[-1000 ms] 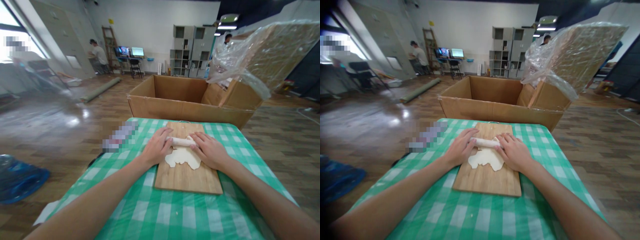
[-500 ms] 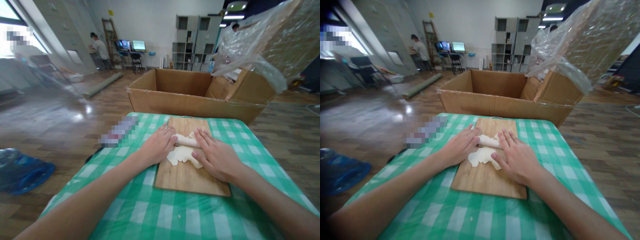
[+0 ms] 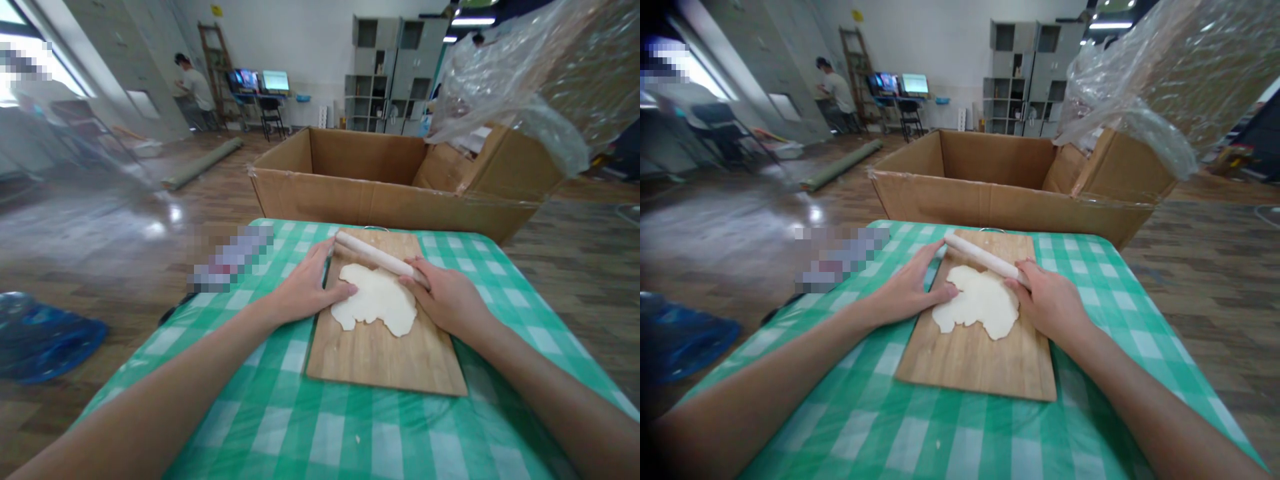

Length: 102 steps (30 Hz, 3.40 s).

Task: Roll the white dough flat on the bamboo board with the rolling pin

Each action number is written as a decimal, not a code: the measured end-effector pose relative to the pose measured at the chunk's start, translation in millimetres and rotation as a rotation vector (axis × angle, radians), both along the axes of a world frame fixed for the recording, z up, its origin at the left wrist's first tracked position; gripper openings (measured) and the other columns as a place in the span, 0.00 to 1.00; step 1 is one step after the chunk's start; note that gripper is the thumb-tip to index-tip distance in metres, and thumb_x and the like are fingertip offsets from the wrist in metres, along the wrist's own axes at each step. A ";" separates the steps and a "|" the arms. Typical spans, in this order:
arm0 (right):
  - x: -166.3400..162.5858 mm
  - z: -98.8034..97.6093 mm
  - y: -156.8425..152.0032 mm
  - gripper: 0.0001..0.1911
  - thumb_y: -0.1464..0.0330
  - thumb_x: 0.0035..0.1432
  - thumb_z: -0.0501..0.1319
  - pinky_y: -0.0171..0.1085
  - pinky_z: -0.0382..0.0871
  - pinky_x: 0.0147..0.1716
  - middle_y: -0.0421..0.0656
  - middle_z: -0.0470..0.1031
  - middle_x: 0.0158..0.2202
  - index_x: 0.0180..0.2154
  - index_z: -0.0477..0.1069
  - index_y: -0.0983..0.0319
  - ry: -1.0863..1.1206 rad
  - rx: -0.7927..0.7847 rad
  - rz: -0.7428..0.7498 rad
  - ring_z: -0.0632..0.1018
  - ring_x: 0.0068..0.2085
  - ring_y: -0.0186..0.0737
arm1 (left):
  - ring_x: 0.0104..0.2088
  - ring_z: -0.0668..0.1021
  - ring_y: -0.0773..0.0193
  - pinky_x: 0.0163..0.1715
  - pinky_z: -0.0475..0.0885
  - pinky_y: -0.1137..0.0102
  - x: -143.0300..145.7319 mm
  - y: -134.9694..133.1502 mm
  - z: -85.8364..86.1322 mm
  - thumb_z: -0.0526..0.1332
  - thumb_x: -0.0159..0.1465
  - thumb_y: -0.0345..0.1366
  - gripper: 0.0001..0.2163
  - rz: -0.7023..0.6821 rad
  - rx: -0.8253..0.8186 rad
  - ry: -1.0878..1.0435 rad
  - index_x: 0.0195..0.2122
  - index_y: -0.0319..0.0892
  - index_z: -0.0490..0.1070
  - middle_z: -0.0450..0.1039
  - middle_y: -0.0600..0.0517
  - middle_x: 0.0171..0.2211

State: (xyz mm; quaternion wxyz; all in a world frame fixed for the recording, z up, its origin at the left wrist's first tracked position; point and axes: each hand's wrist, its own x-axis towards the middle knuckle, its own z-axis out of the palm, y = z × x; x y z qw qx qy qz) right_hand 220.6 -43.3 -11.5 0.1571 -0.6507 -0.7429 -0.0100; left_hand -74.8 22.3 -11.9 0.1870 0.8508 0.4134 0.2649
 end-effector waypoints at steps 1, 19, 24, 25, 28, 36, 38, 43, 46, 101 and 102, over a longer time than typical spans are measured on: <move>0.0 0.0 0.6 0.29 0.50 0.74 0.48 0.50 0.74 0.40 0.52 0.84 0.51 0.60 0.74 0.60 0.004 0.002 -0.030 0.84 0.44 0.60 | 0.72 0.64 0.43 0.71 0.63 0.49 3.7 -3.1 -0.2 0.65 0.63 0.61 0.46 0.019 -0.038 -0.004 0.74 0.43 0.51 0.58 0.38 0.73; 0.8 -2.3 1.9 0.23 0.52 0.75 0.49 0.41 0.62 0.33 0.49 0.84 0.40 0.53 0.73 0.60 0.078 0.047 -0.136 0.82 0.38 0.53 | 0.71 0.65 0.40 0.71 0.60 0.44 22.7 -14.2 -2.9 0.68 0.60 0.48 0.40 0.109 -0.207 -0.043 0.71 0.37 0.59 0.62 0.34 0.69; 1.2 -1.4 1.4 0.23 0.52 0.75 0.49 0.41 0.64 0.34 0.50 0.85 0.40 0.53 0.74 0.60 0.089 0.049 -0.124 0.83 0.39 0.52 | 0.70 0.66 0.38 0.70 0.61 0.42 20.5 -10.2 -2.2 0.68 0.59 0.44 0.40 0.089 -0.228 -0.065 0.71 0.37 0.59 0.63 0.35 0.69; 1.5 -1.4 1.5 0.24 0.52 0.75 0.49 0.41 0.64 0.34 0.50 0.85 0.41 0.53 0.74 0.60 0.091 0.049 -0.123 0.83 0.39 0.52 | 0.71 0.66 0.38 0.71 0.61 0.42 18.9 -8.9 -2.2 0.68 0.59 0.43 0.40 0.077 -0.236 -0.061 0.71 0.37 0.59 0.63 0.35 0.70; 2.0 -1.6 1.7 0.24 0.52 0.75 0.49 0.41 0.64 0.34 0.50 0.85 0.41 0.54 0.74 0.60 0.094 0.047 -0.117 0.83 0.39 0.52 | 0.72 0.64 0.40 0.72 0.59 0.42 13.6 -8.1 -2.8 0.66 0.62 0.42 0.39 0.022 -0.242 -0.042 0.73 0.38 0.57 0.61 0.35 0.71; 1.0 -1.8 1.0 0.24 0.52 0.75 0.49 0.41 0.66 0.35 0.50 0.85 0.42 0.55 0.73 0.61 0.089 0.050 -0.101 0.84 0.40 0.54 | 0.78 0.46 0.39 0.74 0.49 0.39 15.7 -33.1 7.5 0.61 0.72 0.50 0.27 -0.113 0.054 0.163 0.71 0.55 0.65 0.47 0.48 0.78; 0.9 -2.2 1.0 0.24 0.52 0.75 0.49 0.41 0.66 0.35 0.50 0.85 0.42 0.55 0.73 0.61 0.086 0.057 -0.099 0.84 0.41 0.53 | 0.78 0.49 0.42 0.75 0.49 0.41 16.5 -36.1 12.5 0.58 0.74 0.51 0.25 -0.194 0.089 0.219 0.70 0.55 0.67 0.52 0.50 0.77; 1.8 -3.6 1.8 0.23 0.53 0.75 0.50 0.40 0.67 0.35 0.50 0.85 0.43 0.56 0.74 0.60 0.070 0.060 -0.104 0.84 0.41 0.52 | 0.75 0.61 0.48 0.73 0.59 0.47 16.7 -37.3 19.1 0.55 0.76 0.48 0.24 -0.299 0.096 0.276 0.71 0.49 0.66 0.61 0.46 0.74; 2.2 -3.9 2.3 0.23 0.53 0.75 0.50 0.40 0.67 0.35 0.49 0.85 0.43 0.56 0.74 0.60 0.076 0.056 -0.101 0.84 0.41 0.52 | 0.72 0.66 0.48 0.72 0.61 0.48 17.2 -38.0 19.8 0.57 0.76 0.47 0.22 -0.306 0.117 0.262 0.68 0.47 0.70 0.64 0.45 0.72; -5.3 22.7 48.6 0.24 0.54 0.79 0.44 0.50 0.66 0.60 0.50 0.77 0.59 0.58 0.72 0.56 -0.160 -0.051 0.227 0.73 0.62 0.50 | 0.57 0.74 0.49 0.62 0.67 0.51 29.1 22.1 12.5 0.44 0.77 0.40 0.19 0.114 0.169 0.233 0.51 0.40 0.74 0.75 0.41 0.49; -5.0 23.4 52.8 0.24 0.54 0.78 0.45 0.50 0.66 0.60 0.51 0.77 0.59 0.58 0.73 0.56 -0.162 -0.037 0.213 0.73 0.62 0.50 | 0.57 0.74 0.50 0.63 0.66 0.51 31.0 26.1 14.0 0.45 0.77 0.40 0.18 0.116 0.162 0.213 0.51 0.40 0.74 0.75 0.41 0.50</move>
